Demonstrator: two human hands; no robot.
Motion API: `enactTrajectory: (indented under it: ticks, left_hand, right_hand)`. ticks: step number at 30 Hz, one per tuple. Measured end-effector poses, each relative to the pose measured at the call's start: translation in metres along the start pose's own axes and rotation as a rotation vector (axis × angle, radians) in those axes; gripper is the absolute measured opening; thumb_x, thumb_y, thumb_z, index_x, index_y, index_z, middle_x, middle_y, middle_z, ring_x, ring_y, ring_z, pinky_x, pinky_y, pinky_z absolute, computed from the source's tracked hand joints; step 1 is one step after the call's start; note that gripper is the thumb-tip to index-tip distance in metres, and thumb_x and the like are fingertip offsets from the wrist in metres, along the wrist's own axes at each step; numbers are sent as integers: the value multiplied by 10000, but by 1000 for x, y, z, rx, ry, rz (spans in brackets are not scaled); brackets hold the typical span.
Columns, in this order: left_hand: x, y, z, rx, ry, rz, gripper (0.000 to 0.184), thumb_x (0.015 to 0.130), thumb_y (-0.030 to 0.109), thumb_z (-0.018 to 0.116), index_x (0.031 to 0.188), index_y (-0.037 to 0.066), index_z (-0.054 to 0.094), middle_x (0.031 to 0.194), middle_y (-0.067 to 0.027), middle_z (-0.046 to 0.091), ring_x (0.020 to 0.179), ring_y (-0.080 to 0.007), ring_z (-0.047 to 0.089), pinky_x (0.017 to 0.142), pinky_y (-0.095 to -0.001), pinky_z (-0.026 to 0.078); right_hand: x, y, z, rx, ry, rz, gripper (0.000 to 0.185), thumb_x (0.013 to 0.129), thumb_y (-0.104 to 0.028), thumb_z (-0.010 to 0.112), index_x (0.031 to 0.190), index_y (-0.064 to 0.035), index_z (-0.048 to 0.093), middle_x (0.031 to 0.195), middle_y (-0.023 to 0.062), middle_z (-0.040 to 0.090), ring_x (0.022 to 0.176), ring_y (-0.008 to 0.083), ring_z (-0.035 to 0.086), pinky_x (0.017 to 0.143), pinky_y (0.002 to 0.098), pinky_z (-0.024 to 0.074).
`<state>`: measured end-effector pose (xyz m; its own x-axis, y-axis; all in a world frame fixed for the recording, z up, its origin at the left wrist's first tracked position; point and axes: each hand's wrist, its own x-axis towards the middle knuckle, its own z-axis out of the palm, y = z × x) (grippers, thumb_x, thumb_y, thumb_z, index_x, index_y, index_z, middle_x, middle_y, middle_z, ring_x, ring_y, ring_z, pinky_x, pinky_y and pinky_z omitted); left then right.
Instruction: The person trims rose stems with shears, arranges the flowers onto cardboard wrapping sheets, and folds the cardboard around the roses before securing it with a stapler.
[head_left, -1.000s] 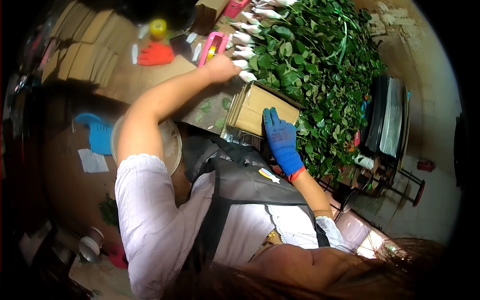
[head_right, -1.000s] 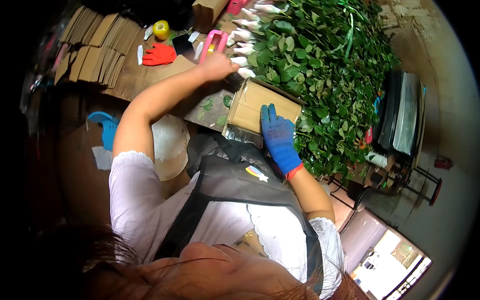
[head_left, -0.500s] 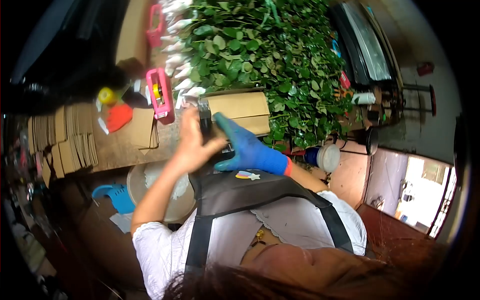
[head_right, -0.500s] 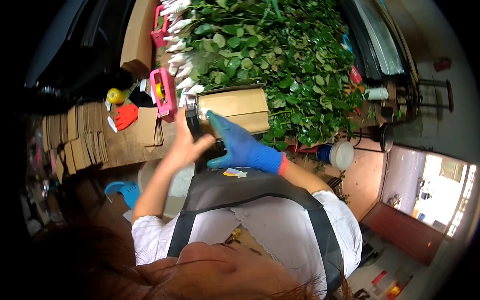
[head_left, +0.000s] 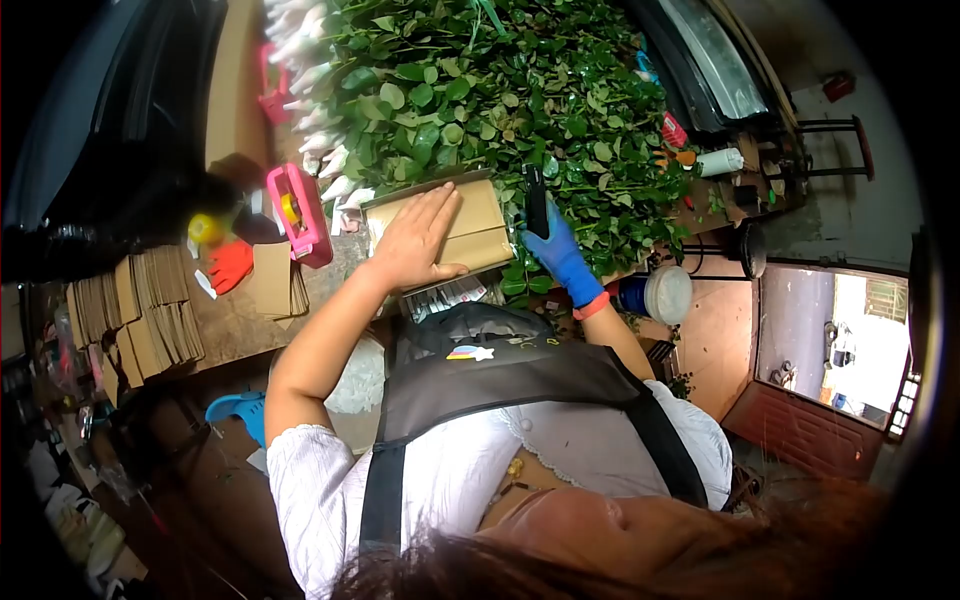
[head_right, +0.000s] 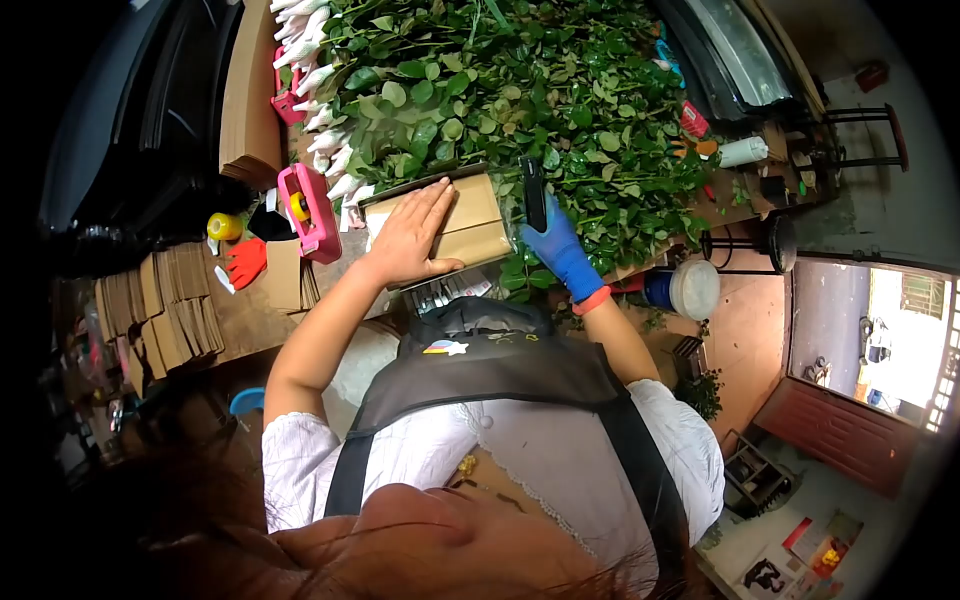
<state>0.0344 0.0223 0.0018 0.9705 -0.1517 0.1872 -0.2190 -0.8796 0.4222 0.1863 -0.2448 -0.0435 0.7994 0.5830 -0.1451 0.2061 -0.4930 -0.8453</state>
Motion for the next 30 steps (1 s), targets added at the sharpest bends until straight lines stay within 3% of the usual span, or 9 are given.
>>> enactTrajectory:
  ticks: [2,5,6,10,14,24,27,28,30]
  left_hand:
    - [-4,-3,9,56,-38,29,1023,816,634,653,1507,-35,304,1564,-240,323,1411,-394,363,1184,-473,273]
    - [-2,-5,11,116,-54,78,959,882,638,566,1491,-62,326,1560,-248,330,1403,-400,371,1175,-467,282]
    - [-3,-5,11,125,-48,86,947,892,632,556,1491,-64,325,1560,-249,330,1405,-399,370,1174,-466,282]
    - [-3,-1,12,140,-80,89,911,919,627,515,1482,-69,341,1563,-258,322,1448,-384,320,1203,-463,240]
    - [-3,0,10,163,-63,94,896,931,634,482,1478,-64,351,1564,-253,323,1467,-377,292,1222,-465,202]
    - [-6,0,14,130,-58,65,834,951,567,513,1498,-36,336,1583,-247,293,1491,-371,250,1227,-476,172]
    - [-15,11,21,-63,11,-48,778,931,471,594,1475,-39,373,1547,-269,341,1469,-394,286,1222,-487,189]
    - [-18,25,13,-245,3,-140,720,936,396,612,1474,-25,383,1530,-277,362,1467,-415,277,1214,-498,204]
    - [-27,57,10,-802,120,-367,768,941,302,663,1527,-10,276,1521,-283,382,1470,-362,308,1192,-456,258]
  right_hand:
    - [-8,-37,-14,-200,-6,22,771,815,-215,696,1493,-65,358,1232,207,624,1037,362,649,915,415,516]
    - [-30,-76,-33,-356,3,-139,773,815,-255,669,1500,-86,353,1260,250,604,1085,425,621,938,463,504]
    - [-35,-91,-41,-348,-163,50,800,811,-292,658,1506,-59,338,1226,267,622,1079,410,633,948,458,504]
    - [-40,-76,-31,-838,-428,170,843,817,-367,627,1497,10,300,1187,305,623,1069,390,643,962,447,502]
    - [-47,-77,-25,-834,-451,163,866,828,-395,634,1502,6,268,1229,291,605,1088,383,636,956,443,499]
    - [-42,-60,-30,-696,-426,125,610,873,-378,618,1378,-96,426,1122,225,679,975,402,670,867,484,529]
    - [-46,-76,-43,-691,-309,57,621,880,-378,622,1400,-101,423,1129,220,680,970,410,669,862,491,531]
    - [-53,-81,-42,-678,-229,44,628,882,-375,623,1410,-102,419,1137,221,677,973,414,667,864,492,532]
    - [-63,-119,-37,-561,-170,92,668,891,-401,654,1438,-97,422,1187,205,669,996,377,682,885,455,538]
